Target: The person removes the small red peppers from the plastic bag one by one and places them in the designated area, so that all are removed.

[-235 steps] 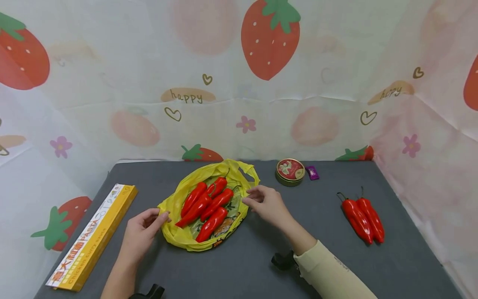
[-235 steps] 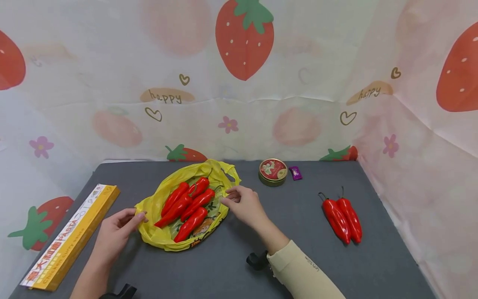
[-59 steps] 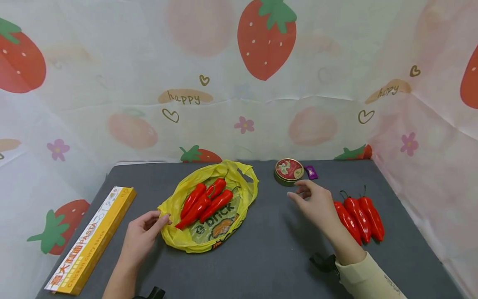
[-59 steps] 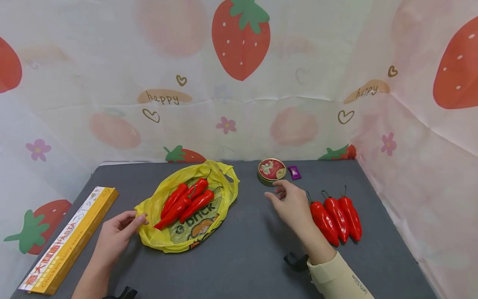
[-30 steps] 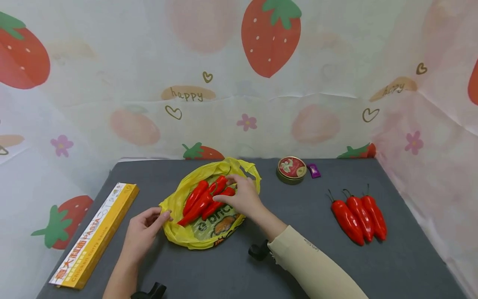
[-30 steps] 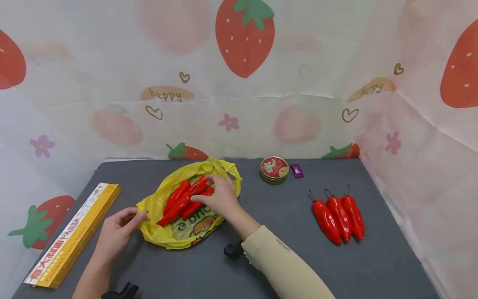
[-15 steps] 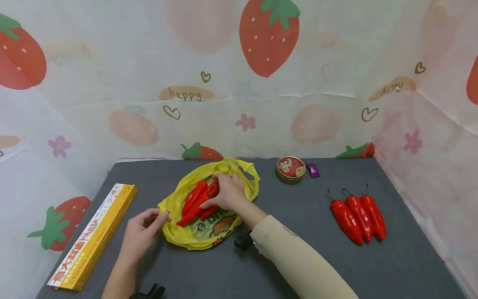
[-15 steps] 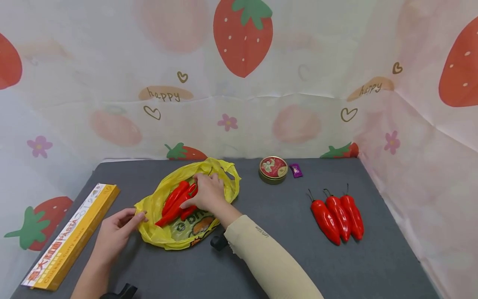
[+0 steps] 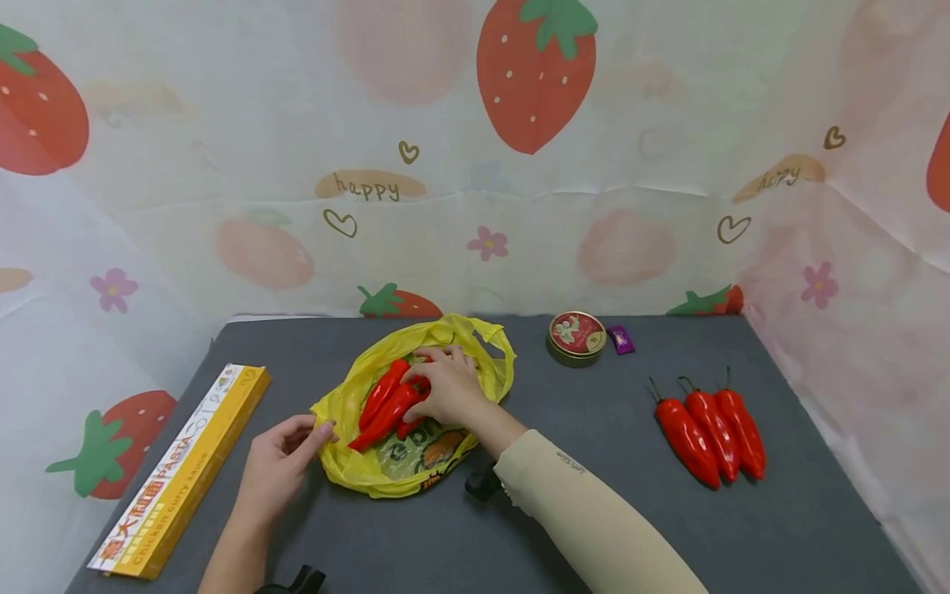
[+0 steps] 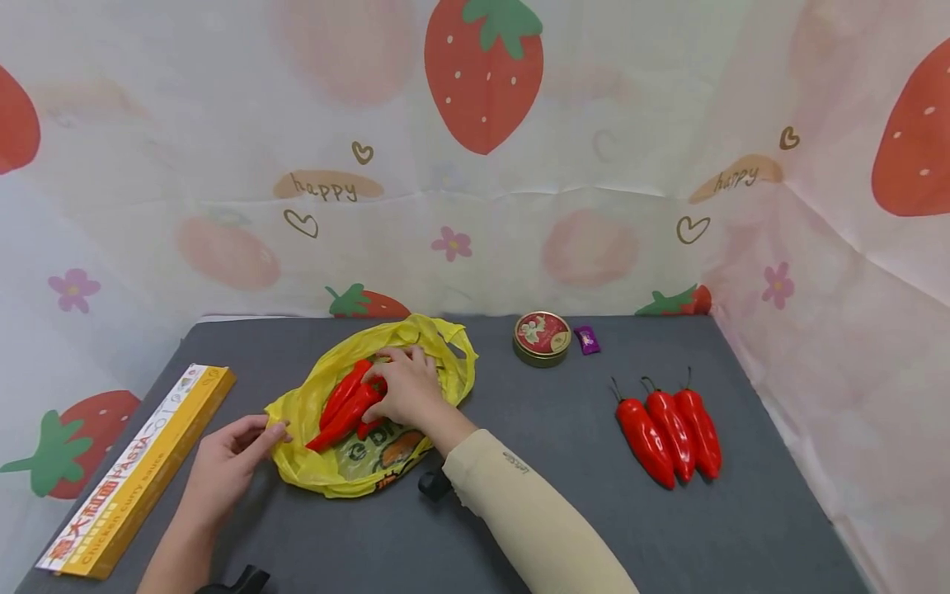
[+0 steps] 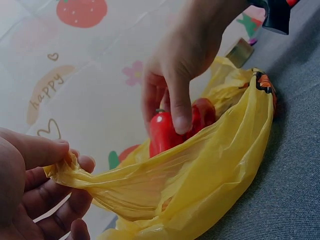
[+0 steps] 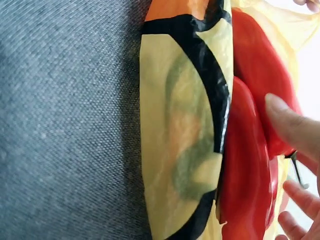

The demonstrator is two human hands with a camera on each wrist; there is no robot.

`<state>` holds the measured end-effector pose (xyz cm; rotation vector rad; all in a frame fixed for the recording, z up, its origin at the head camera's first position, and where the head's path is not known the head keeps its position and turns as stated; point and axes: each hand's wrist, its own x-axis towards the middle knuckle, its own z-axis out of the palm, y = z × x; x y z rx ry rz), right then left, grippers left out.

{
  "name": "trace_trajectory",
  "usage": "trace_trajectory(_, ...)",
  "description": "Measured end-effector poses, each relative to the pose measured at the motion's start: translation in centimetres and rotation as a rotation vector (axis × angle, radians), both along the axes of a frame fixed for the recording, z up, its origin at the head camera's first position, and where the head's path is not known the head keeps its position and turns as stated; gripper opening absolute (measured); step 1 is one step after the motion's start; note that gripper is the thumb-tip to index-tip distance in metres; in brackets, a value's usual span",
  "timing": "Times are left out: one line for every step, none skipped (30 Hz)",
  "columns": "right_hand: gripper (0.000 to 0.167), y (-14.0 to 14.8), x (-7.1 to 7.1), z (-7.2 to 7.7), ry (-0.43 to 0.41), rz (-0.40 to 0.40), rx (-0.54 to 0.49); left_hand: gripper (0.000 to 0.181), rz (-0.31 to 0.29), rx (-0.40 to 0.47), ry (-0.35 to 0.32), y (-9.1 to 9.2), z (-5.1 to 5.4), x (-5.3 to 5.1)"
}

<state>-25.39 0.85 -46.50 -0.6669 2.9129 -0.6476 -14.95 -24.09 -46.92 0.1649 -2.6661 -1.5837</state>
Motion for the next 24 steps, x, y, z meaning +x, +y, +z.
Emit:
trace_trajectory(0.047, 0.0, 0.0, 0.0, 0.004, 0.006, -0.007, 0.043, -0.001, -0.002, -0.001, 0.0, 0.0, 0.0)
trace_trajectory(0.044, 0.1, 0.0, 0.1, 0.001, 0.012, -0.020, 0.043, -0.002, -0.005, -0.004, 0.0, 0.1, 0.0)
trace_trajectory(0.043, 0.2, -0.1, 0.2, -0.007, 0.020, -0.042, 0.043, -0.002, -0.008, -0.007, 0.0, 0.1, 0.0)
trace_trajectory(0.041, 0.4, -0.1, 0.2, -0.018, 0.028, -0.068, 0.044, 0.000, -0.011, -0.012, 0.0, 0.1, 0.0)
trace_trajectory(0.040, 0.6, -0.2, 0.3, -0.034, 0.034, -0.099, 0.044, 0.003, -0.011, -0.015, 0.0, 0.1, 0.0)
trace_trajectory(0.040, 0.8, -0.3, 0.4, -0.049, 0.041, -0.132, 0.044, 0.004, -0.011, -0.017, 0.0, 0.1, 0.0)
trace_trajectory(0.040, 1.0, -0.3, 0.6, -0.072, 0.049, -0.178, 0.044, 0.004, -0.009, -0.019, 0.0, 0.2, 0.0)
trace_trajectory(0.041, 1.2, -0.3, 0.7, -0.102, 0.057, -0.232, 0.044, 0.003, -0.007, -0.019, -0.1, 0.2, 0.0)
trace_trajectory(0.041, 1.5, -0.3, 0.9, -0.131, 0.064, -0.282, 0.044, 0.001, -0.005, -0.017, -0.1, 0.2, 0.0)
trace_trajectory(0.042, 1.7, -0.3, 1.2, -0.157, 0.072, -0.331, 0.044, -0.002, -0.003, -0.016, -0.1, 0.2, 0.0)
trace_trajectory(0.042, 1.9, -0.3, 1.5, -0.183, 0.081, -0.381, 0.044, -0.003, -0.003, -0.012, -0.1, 0.2, 0.0)
trace_trajectory(0.042, 2.2, -0.3, 1.7, -0.207, 0.091, -0.426, 0.044, -0.005, -0.005, -0.010, -0.1, 0.2, 0.0)
trace_trajectory(0.043, 2.4, -0.2, 2.0, -0.235, 0.102, -0.474, 0.044, -0.004, -0.008, -0.008, -0.1, 0.2, 0.0)
trace_trajectory(0.042, 2.6, -0.1, 2.2, -0.258, 0.110, -0.513, 0.044, -0.003, -0.011, -0.008, -0.1, 0.2, 0.0)
trace_trajectory(0.042, 2.8, -0.1, 2.4, -0.271, 0.115, -0.541, 0.044, -0.001, -0.014, -0.008, -0.1, 0.2, 0.0)
trace_trajectory(0.042, 2.9, 0.0, 2.5, -0.284, 0.120, -0.570, 0.045, 0.001, -0.016, -0.009, -0.1, 0.2, 0.0)
trace_trajectory(0.041, 3.1, 0.0, 2.6, -0.296, 0.121, -0.598, 0.045, 0.004, -0.018, -0.009, -0.1, 0.2, 0.0)
trace_trajectory(0.041, 3.3, 0.1, 2.7, -0.306, 0.119, -0.617, 0.046, 0.006, -0.019, -0.010, -0.1, 0.2, 0.0)
trace_trajectory(0.041, 3.5, 0.2, 2.8, -0.315, 0.120, -0.639, 0.046, 0.007, -0.017, -0.010, -0.1, 0.2, 0.0)
trace_trajectory(0.042, 3.7, 0.3, 2.8, -0.321, 0.116, -0.657, 0.046, 0.005, -0.012, -0.008, -0.1, 0.2, 0.0)
trace_trajectory(0.042, 3.9, 0.3, 2.9, -0.323, 0.112, -0.673, 0.045, 0.005, -0.007, -0.004, -0.1, 0.2, 0.0)
trace_trajectory(0.043, 4.1, 0.4, 2.9, -0.326, 0.108, -0.690, 0.044, 0.002, -0.001, 0.000, 0.0, 0.1, 0.0)
trace_trajectory(0.045, 4.3, 0.5, 3.0, -0.326, 0.104, -0.708, 0.044, 0.000, 0.004, 0.004, 0.0, 0.1, 0.0)
trace_trajectory(0.046, 4.6, 0.6, 3.1, -0.327, 0.099, -0.728, 0.043, -0.002, 0.008, 0.009, 0.0, 0.1, 0.0)
